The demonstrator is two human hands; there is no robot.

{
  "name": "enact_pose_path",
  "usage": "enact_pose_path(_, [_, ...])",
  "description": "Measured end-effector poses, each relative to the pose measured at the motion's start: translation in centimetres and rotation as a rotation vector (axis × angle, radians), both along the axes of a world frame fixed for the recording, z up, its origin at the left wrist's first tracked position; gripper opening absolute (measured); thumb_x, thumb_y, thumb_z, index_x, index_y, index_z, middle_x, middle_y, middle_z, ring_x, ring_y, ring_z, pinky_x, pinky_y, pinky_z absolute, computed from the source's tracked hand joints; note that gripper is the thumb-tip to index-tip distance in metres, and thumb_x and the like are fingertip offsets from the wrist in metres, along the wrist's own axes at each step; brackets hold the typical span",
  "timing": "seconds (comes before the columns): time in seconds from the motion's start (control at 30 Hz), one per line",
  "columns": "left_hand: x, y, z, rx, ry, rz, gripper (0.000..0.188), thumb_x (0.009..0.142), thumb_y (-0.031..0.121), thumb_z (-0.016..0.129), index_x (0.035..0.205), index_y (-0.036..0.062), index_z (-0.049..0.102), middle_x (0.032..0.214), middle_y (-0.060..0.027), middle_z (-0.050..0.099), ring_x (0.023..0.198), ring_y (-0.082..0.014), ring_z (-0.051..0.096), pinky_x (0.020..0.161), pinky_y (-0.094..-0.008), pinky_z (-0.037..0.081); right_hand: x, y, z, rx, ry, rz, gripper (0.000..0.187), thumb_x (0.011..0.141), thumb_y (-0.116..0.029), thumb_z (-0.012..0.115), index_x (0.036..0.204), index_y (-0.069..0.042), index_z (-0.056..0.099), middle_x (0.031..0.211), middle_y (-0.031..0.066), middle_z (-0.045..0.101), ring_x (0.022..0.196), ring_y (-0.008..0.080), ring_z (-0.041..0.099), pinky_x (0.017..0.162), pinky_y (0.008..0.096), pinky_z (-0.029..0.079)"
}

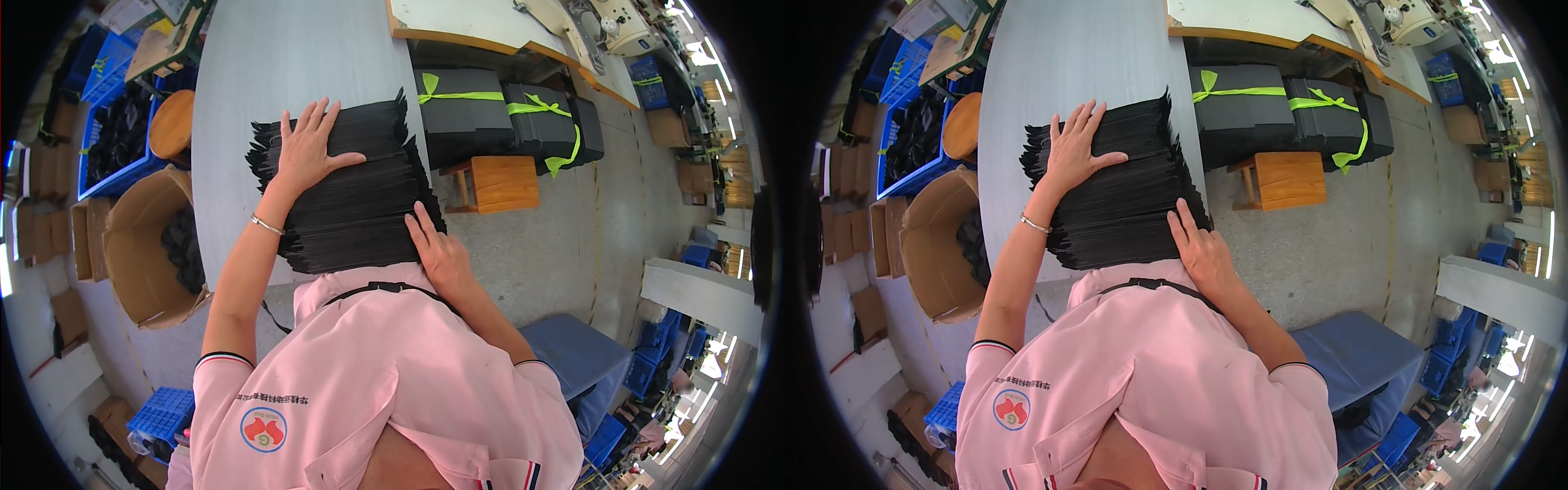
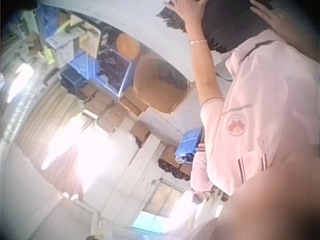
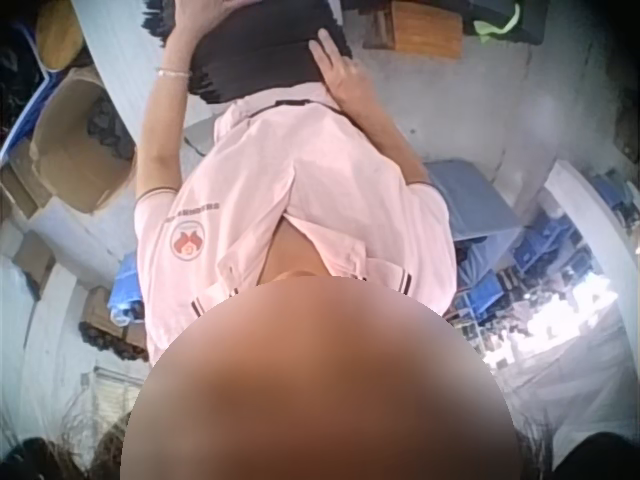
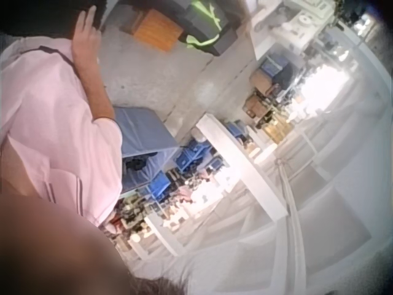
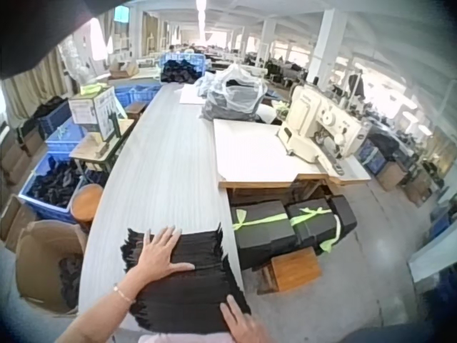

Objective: Stack and organize black accordion-style filter components on a factory workbench.

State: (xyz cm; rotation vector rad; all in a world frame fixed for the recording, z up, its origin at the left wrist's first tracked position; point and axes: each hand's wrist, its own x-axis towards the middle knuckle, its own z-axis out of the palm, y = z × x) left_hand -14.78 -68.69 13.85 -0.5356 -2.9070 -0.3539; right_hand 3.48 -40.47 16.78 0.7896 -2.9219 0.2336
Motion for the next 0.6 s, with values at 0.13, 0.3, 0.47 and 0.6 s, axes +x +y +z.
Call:
enact_pose_path(0.13, [-0.7, 0.0, 0.1, 0.030, 0.005, 0.026, 0.113, 0.078, 0.088, 0.061, 0.160, 0.0110, 0.044, 0.163, -0.0136, 0.046, 0.154, -0.0313, 0.037, 0.125, -0.0656, 0.016, 0.1, 0.0, -0.4, 0.012, 0.024, 0.001, 0.064, 0.083, 0.006, 0.064, 0.146, 0.000, 0.057, 0.162, 0.0237, 0.045, 0.064, 0.0159, 0.060, 0.067, 0.0309, 0.055])
enact_pose_path(0.3, [-1.0, 0.0, 0.1, 0.048, 0.008, 0.033, 0.111, 0.079, 0.087, 0.062, 0.159, 0.0118, 0.045, 0.162, -0.0127, 0.047, 0.153, -0.0304, 0.039, 0.125, -0.0650, 0.016, 0.2, -0.2, 0.1, 0.003, 0.023, -0.007, 0.064, 0.083, 0.008, 0.064, 0.146, 0.000, 0.057, 0.161, 0.0238, 0.045, 0.064, 0.0157, 0.060, 0.066, 0.0306, 0.055])
enact_pose_path(0.47, [-0.9, 0.1, 0.2, 0.070, 0.002, 0.039, 0.111, 0.079, 0.086, 0.063, 0.159, 0.0121, 0.045, 0.162, -0.0122, 0.047, 0.152, -0.0302, 0.039, 0.126, -0.0642, 0.016, 0.5, -0.1, 0.8, -0.018, -0.030, -0.030, 0.070, 0.083, 0.005, 0.065, 0.151, -0.004, 0.052, 0.158, 0.0210, 0.048, 0.069, 0.0217, 0.065, 0.068, 0.0351, 0.056])
enact_pose_path(0.6, [-0.8, 0.1, 0.5, 0.059, -0.052, 0.061, 0.110, 0.079, 0.083, 0.067, 0.162, 0.0159, 0.041, 0.164, -0.0092, 0.045, 0.155, -0.0279, 0.035, 0.128, -0.0623, 0.014, -0.6, 0.5, 3.6, -0.272, -0.341, -0.064, 0.074, 0.092, -0.018, 0.071, 0.159, -0.009, 0.040, 0.155, 0.0170, 0.050, 0.082, 0.0340, 0.069, 0.078, 0.0425, 0.057])
